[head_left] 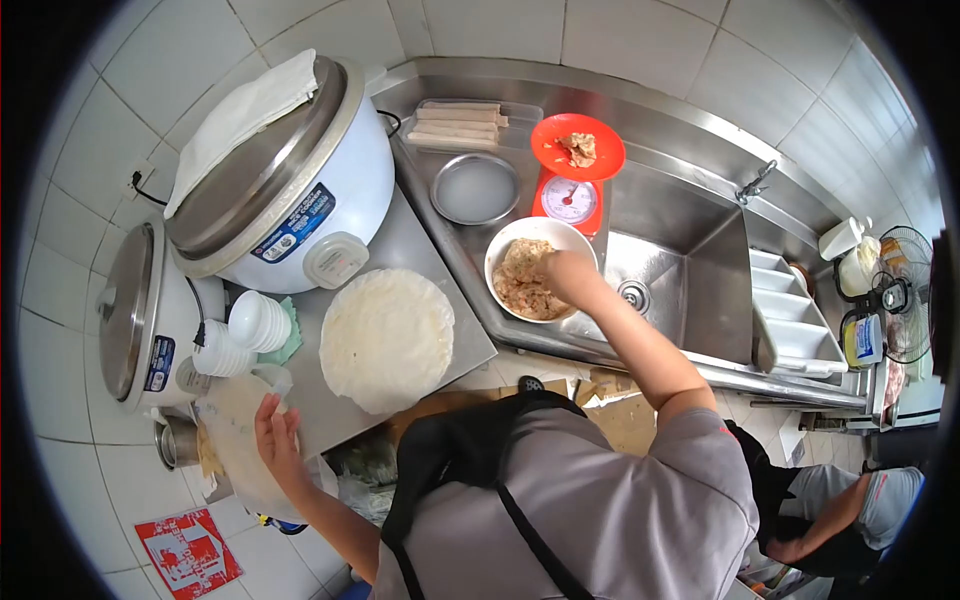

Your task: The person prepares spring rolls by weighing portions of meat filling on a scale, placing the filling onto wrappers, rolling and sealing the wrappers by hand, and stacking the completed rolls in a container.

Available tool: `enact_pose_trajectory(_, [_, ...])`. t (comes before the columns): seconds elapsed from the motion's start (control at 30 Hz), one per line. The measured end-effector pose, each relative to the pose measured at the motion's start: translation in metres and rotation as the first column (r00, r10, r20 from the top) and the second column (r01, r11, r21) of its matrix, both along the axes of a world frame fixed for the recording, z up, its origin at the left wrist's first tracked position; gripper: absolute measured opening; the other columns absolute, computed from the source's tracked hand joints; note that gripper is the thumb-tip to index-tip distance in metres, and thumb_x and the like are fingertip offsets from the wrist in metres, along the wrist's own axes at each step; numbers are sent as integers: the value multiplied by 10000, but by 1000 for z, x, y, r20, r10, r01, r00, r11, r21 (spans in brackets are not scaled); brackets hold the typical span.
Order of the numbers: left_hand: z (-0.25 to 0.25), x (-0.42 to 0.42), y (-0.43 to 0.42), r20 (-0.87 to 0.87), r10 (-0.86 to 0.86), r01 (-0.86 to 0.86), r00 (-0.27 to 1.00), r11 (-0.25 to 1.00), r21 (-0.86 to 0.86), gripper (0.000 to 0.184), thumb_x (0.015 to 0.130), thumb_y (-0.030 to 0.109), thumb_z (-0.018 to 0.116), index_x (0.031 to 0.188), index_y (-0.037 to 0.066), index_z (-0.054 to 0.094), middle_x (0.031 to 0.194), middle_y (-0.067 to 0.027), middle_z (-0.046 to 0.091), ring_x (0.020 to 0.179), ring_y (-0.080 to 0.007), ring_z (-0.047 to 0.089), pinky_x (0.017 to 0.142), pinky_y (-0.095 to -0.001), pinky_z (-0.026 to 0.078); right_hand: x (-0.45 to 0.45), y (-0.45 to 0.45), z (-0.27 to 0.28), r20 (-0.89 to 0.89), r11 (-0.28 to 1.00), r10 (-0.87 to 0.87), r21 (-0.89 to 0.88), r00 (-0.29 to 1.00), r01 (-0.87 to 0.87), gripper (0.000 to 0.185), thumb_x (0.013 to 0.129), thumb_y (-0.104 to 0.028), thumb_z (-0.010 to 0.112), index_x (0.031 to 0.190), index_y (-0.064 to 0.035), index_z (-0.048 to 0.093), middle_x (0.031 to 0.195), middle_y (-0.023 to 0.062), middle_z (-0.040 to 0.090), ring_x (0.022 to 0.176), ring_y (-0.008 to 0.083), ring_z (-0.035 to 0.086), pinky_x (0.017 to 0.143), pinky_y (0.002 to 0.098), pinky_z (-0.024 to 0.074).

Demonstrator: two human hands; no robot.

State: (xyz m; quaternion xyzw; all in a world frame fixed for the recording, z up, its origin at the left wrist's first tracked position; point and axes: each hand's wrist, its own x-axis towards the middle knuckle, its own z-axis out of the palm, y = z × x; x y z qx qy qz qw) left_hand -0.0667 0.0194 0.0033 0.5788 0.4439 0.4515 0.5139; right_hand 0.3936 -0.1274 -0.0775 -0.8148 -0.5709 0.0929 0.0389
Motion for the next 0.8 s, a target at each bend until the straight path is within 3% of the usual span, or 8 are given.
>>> enact_pose_trajectory(0.1, [-2,10,5,-8,-21,21,1000,1000,6,340,926,174,483,1223,11,461,1196,-88,506,946,-152,544,877,-278,432,-11,-21,-35,103,975,87,196,991,-106,170,741,-78,540,859,-80,663,834,114,633,780,271,625,657,373,506])
enact_pose_trajectory(0.13, [-11,8,9,-10,-10,10,1000,1000,23,337,925,173,484,1220,12,464,1190,-87,507,952,-156,542,880,-282,432,-17,-26,-25,-21,988,59,142,998,-55,277,710,-111,572,979,-99,634,911,88,619,858,271,605,726,382,493])
enact_pose_trajectory(0.27, [-16,26,20,-12,-58,58,998,998,15,329,921,169,490,1212,17,473,1169,-85,510,963,-165,540,892,-305,431,-23,-28,-24,39,968,81,236,996,-88,154,716,-86,557,856,-59,616,890,123,595,826,297,605,704,399,498])
enact_pose_trajectory(0.47, [4,53,14,37,-92,89,995,993,73,320,923,168,480,1207,21,479,1189,-95,506,915,-156,545,841,-291,445,-9,-22,-43,-164,961,74,274,984,-26,112,661,-51,583,768,-29,608,806,138,633,760,298,624,681,385,490])
enact_pose_trajectory(0.6, [4,48,14,48,-79,75,996,994,79,320,934,178,460,1214,22,472,1204,-98,501,899,-157,546,828,-286,442,12,-31,10,-536,987,-44,107,843,120,90,653,-33,639,743,-39,643,704,103,653,685,221,639,627,307,510])
enact_pose_trajectory(0.67, [4,43,15,74,-82,76,994,994,84,322,938,180,453,1218,21,467,1208,-98,500,902,-160,548,835,-288,440,44,-33,18,-842,964,-6,138,539,226,78,699,-16,626,768,-36,656,691,62,655,661,152,633,608,274,507])
enact_pose_trajectory(0.73, [4,40,16,86,-60,54,994,996,74,329,938,182,454,1225,21,460,1213,-98,499,906,-161,550,838,-286,440,79,-24,44,-888,911,58,234,456,339,69,721,13,606,760,-24,651,695,40,648,667,116,627,604,266,506])
enact_pose_trajectory(0.8, [6,38,14,89,-44,38,995,997,68,335,938,183,454,1231,20,455,1217,-99,497,914,-161,550,841,-285,441,111,-10,69,-746,788,68,447,663,423,69,734,10,594,788,19,636,716,70,648,679,121,618,630,284,498])
